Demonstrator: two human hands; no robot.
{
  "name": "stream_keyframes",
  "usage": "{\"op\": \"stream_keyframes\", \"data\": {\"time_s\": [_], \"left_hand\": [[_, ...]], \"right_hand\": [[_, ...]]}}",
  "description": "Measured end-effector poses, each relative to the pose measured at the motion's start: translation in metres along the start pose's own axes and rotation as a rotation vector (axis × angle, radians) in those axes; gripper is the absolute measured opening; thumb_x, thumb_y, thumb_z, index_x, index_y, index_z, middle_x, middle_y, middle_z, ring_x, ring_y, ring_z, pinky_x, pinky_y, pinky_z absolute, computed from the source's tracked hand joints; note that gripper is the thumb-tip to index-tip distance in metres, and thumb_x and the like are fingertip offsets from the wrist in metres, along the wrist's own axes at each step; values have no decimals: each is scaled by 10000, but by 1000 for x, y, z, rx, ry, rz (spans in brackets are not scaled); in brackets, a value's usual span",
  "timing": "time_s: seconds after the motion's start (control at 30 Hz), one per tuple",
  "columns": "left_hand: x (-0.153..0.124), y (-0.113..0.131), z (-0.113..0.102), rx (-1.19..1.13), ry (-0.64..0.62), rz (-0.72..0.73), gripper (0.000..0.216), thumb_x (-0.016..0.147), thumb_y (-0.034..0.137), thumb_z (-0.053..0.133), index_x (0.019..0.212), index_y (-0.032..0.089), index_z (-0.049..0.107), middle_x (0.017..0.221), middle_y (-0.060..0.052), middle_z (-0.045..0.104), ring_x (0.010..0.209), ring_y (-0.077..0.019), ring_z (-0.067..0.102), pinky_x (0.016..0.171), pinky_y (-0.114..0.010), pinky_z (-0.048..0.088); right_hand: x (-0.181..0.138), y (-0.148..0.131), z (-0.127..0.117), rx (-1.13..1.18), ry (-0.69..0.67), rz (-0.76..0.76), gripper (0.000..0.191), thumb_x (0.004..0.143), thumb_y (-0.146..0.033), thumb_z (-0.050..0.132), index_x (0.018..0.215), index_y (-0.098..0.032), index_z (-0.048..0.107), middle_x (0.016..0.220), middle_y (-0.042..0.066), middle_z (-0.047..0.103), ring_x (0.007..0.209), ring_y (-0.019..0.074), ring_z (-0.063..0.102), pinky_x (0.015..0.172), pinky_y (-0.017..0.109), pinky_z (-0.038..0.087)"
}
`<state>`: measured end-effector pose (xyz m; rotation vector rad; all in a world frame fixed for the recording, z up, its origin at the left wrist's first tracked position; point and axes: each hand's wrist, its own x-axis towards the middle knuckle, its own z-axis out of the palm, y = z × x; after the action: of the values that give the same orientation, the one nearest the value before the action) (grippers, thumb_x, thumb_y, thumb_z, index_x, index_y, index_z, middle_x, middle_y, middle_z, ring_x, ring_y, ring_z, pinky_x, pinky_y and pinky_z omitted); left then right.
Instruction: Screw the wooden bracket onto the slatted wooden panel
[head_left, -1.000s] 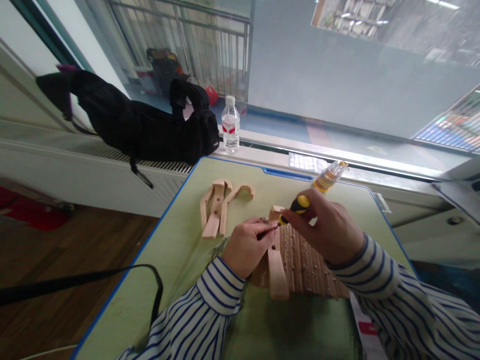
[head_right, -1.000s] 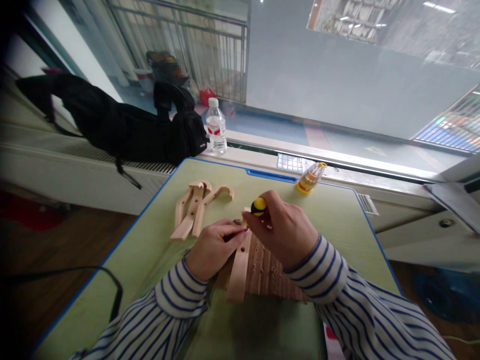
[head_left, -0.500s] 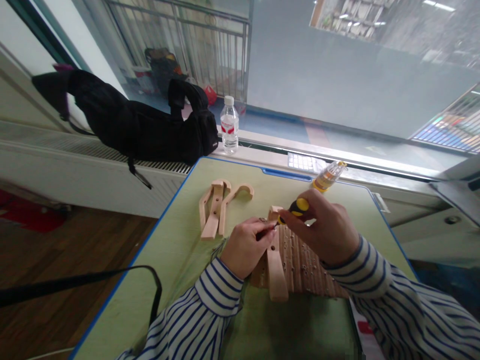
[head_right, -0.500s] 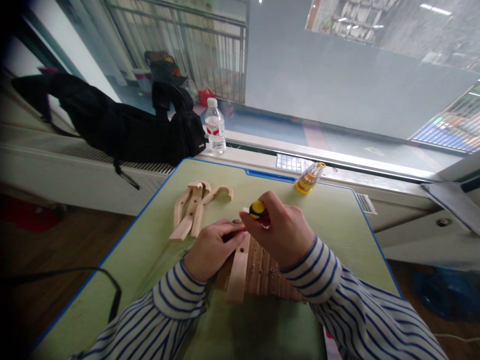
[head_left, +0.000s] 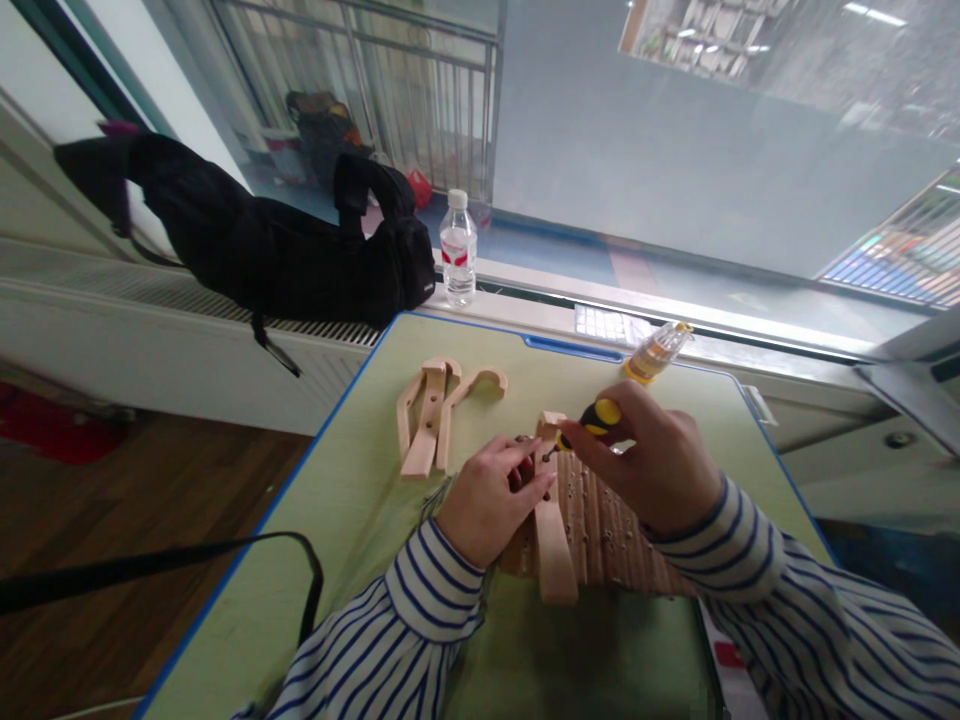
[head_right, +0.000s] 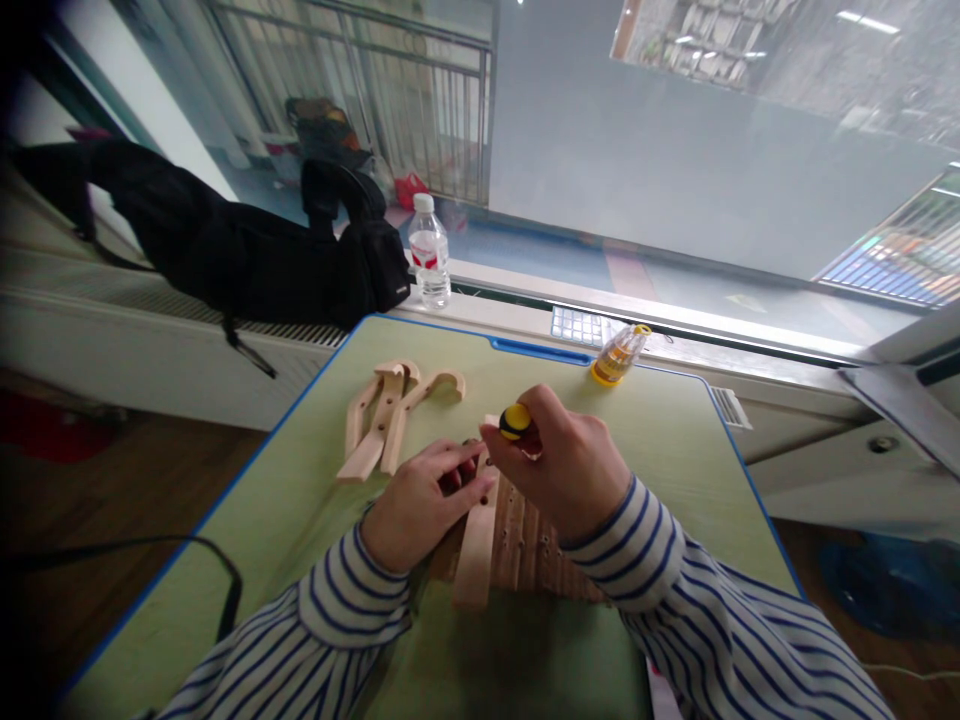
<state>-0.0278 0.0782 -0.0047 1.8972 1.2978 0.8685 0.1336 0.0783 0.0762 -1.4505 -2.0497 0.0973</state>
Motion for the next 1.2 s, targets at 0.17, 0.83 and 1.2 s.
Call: {"op": "stream_keyframes", "data": {"time_s": [0.17,0.83,1.2], "left_hand": [[1,0,-1,11,-16,-1,346,798,315,558,1122,200,596,774,-10,554,656,-126,543,637,-245,451],[-1,1,-2,36,-48,-10,319,826,305,525,1119,192,583,790,-8,534,670,-125,534,650,-250,434],[-1,-3,0,48,-34,2,305,821,314,534,1101,204,588,793,0,529,676,-120,530,654,-244,436]], "right_hand": [[0,1,1,0,7,-8,242,761,-411,579,755,-207,448,608,-21,607,484,96,587,418,175,398],[0,1,3,-88,38,-108,293,821,-357,525,1059,-188,494,729,7,645,565,108,621,521,207,468],[2,-4,-3,-17,-102,-82,400,773,-209,496,1163,-166,418,789,3,640,589,105,594,552,222,469]]}}
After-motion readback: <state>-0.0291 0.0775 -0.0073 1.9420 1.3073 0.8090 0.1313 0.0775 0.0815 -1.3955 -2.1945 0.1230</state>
